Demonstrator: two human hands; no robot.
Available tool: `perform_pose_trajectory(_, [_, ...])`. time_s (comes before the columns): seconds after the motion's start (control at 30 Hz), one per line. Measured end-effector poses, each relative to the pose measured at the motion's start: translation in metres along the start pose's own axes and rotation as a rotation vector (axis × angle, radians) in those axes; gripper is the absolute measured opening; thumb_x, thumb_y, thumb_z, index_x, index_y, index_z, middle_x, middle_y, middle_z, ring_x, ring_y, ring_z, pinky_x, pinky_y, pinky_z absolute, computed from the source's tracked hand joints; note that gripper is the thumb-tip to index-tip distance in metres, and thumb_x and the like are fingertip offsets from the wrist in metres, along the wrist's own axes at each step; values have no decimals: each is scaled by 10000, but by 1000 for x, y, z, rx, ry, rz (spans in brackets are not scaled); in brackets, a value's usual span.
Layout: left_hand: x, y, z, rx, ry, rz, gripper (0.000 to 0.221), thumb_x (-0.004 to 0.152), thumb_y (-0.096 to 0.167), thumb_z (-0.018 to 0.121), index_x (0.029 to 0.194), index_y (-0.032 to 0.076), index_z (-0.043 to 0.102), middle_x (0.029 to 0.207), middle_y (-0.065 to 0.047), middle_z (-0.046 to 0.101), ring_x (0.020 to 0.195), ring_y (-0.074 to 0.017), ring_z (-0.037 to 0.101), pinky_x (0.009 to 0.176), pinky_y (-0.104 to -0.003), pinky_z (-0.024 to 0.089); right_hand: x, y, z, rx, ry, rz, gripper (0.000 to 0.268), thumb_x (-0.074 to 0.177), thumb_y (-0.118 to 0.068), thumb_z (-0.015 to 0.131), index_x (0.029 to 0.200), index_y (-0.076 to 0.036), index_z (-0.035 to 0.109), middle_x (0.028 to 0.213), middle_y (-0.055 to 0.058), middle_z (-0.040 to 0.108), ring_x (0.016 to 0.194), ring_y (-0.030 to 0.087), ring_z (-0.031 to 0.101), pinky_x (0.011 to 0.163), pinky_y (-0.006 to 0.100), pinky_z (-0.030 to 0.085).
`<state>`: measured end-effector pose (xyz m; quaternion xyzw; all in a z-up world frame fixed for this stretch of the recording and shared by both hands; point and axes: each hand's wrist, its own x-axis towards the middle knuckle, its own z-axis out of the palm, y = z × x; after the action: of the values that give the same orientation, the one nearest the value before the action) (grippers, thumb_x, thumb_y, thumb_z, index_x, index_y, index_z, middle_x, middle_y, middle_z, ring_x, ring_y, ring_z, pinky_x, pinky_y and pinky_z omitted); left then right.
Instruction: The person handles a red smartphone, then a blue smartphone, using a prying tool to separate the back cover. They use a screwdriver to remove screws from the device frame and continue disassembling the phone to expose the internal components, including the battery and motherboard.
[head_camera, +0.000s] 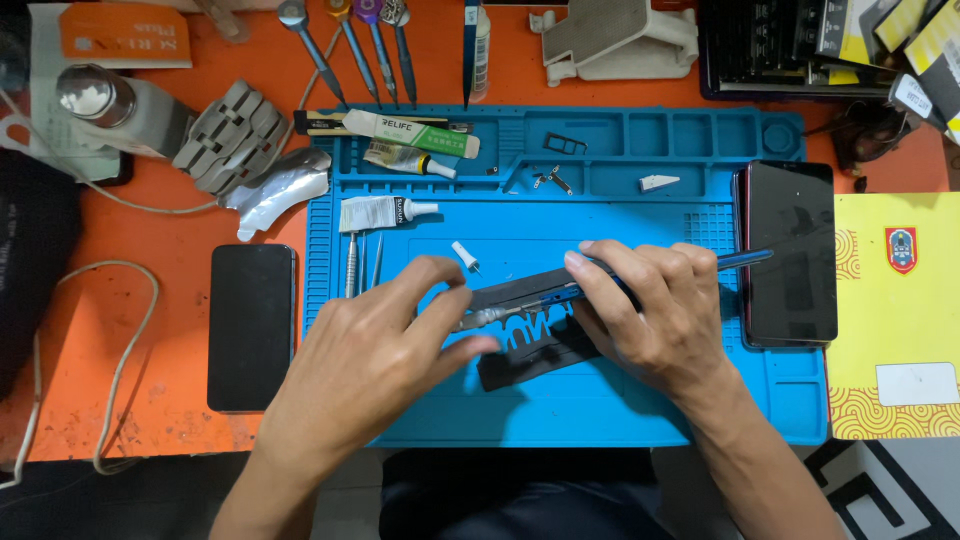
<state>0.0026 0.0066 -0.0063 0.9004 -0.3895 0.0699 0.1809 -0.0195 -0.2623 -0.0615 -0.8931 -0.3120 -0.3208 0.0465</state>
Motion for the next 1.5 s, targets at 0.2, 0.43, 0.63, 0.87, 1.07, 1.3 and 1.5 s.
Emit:
perform_pose_trajectory(0.2, [-1, 1, 2, -27, 72, 14, 381, 1000, 291, 639, 736, 67, 480, 961, -63, 596, 457, -219, 417, 331, -371, 226, 0, 0, 1, -8, 8, 2, 299, 1002, -186, 665, 1273, -107, 569, 1194, 119, 678, 925, 264, 608, 821, 420, 417])
perform_pose_trajectory(0.43, [1, 1, -2, -31, 34, 18, 249, 965, 228, 681, 894, 64, 507, 1153, -101, 595, 480, -269, 498, 297, -385, 285, 1, 0, 2, -11, 6, 2, 295, 991, -148, 680, 1266, -106, 583, 1182, 115, 680, 909, 262, 609, 813, 414, 417])
perform_pose_trajectory(0.63, [1, -1, 0, -110, -5, -6, 225, 926, 270, 728, 990, 115, 578, 1109, -65, 601, 601, -253, 605, 314, -367, 353, 3, 0, 1, -5, 7, 4, 316, 979, -123, 690, 1271, -92, 573, 1184, 117, 677, 922, 261, 608, 824, 418, 416])
perform_pose_trajectory(0.87, [-8, -14, 17, -252, 100, -8, 120, 931, 162, 706, 975, 61, 658, 1023, -96, 639, 730, -242, 653, 532, -355, 500, -3, 2, 2, -3, 0, 13, 358, 970, -145, 726, 1285, -89, 565, 1216, 134, 662, 962, 274, 608, 836, 432, 423])
perform_pose_trajectory(1.07, [-4, -5, 10, -330, 179, 1, 115, 932, 126, 700, 989, 33, 664, 998, -116, 650, 767, -234, 665, 551, -333, 522, 0, 2, 0, -6, -2, 10, 330, 971, -130, 705, 1271, -90, 576, 1210, 130, 668, 959, 275, 604, 837, 432, 414])
perform_pose_trajectory(1.3, [1, -1, 7, -353, 196, 9, 126, 941, 141, 690, 1003, 35, 662, 1010, -116, 652, 785, -227, 675, 535, -322, 519, -2, 2, 1, 5, 0, 10, 308, 998, -182, 675, 1273, -93, 567, 1199, 133, 672, 951, 274, 612, 846, 436, 421])
perform_pose_trajectory(1.5, [2, 0, 8, -348, 183, 22, 116, 940, 123, 693, 997, 29, 657, 1019, -116, 648, 779, -229, 681, 549, -325, 529, -1, 1, 1, 4, -6, 15, 319, 996, -170, 680, 1282, -98, 558, 1203, 129, 672, 954, 274, 610, 846, 437, 420])
